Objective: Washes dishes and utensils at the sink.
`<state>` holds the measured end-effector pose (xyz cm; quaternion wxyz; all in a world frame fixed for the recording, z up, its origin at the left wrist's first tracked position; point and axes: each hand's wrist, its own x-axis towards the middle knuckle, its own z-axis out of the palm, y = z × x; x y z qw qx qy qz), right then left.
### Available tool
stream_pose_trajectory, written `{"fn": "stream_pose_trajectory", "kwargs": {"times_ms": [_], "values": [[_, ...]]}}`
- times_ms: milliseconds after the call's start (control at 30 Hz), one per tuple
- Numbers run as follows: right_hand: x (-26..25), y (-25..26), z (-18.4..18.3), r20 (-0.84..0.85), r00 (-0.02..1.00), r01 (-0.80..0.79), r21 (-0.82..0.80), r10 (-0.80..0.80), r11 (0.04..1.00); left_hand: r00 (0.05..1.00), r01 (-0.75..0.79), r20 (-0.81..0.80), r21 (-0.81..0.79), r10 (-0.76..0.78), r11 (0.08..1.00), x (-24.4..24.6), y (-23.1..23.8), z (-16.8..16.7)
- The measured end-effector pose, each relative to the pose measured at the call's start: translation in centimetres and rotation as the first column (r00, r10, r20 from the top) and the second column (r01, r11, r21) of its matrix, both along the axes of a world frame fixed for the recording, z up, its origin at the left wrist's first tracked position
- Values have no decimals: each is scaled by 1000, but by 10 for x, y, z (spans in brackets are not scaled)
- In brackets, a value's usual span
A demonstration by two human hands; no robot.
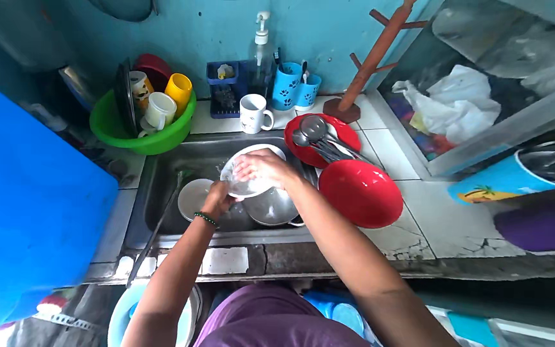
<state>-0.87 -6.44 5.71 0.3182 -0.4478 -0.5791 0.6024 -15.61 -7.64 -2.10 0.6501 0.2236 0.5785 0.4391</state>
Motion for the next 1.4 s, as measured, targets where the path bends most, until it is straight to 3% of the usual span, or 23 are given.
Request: {"fn": "stream_pose_trajectory", "kwargs": {"times_ms": [100,200,333,400,467,500,567,600,733,833,933,1033,1067,1100,1133,1233,1333,1400], "values": [[17,5,-27,-112,909,410,55,-402,911,979,165,-101,-129,-178,978,-12,0,15],[25,4,-80,-103,643,741,-165,-759,651,901,251,-358,-36,-247,967,-14,-7,24],[14,-8,-123,22,333,867,-400,-943,297,728,402,-636,91,-257,911,-7,-20,40],[13,-10,-129,-31,269,805,-541,-963,242,667,439,-700,92,-255,894,0,-26,48],[15,-6,-129,-218,196,632,-718,-956,293,643,439,-725,83,-248,895,9,-27,50],[13,-4,-121,-333,209,536,-748,-919,392,637,434,-733,82,-240,897,13,-25,49],[4,1,-90,-550,260,431,-670,-794,605,636,443,-729,76,-253,893,20,-18,47],[-4,3,-70,-587,308,446,-606,-749,659,634,455,-727,72,-266,888,23,-17,45],[-27,-29,-10,-451,725,461,-244,-521,853,656,466,-700,83,-281,881,25,-13,42],[-24,-66,-20,-265,941,254,140,-211,957,712,409,-670,153,-210,900,19,-12,52],[-14,-82,-59,19,991,118,333,-131,936,749,347,-653,245,-111,905,2,-1,55],[11,-60,-105,297,937,61,374,-183,925,752,325,-654,261,-81,909,-14,5,55],[18,-48,-116,311,918,145,312,-245,939,753,319,-653,250,-84,914,-17,3,55],[21,-37,-121,261,894,323,190,-365,927,756,309,-649,241,-84,920,-18,1,55],[22,-27,-120,207,844,503,21,-495,864,758,299,-648,236,-80,925,-18,-3,56],[17,-11,-117,43,547,821,-224,-836,525,736,300,-672,218,-80,929,-16,-16,59],[11,-6,-127,-76,272,858,-432,-959,278,733,297,-676,221,-74,929,-11,-20,56],[15,-1,-135,-167,242,675,-679,-956,290,746,290,-662,235,-65,928,-9,-20,49]]}}
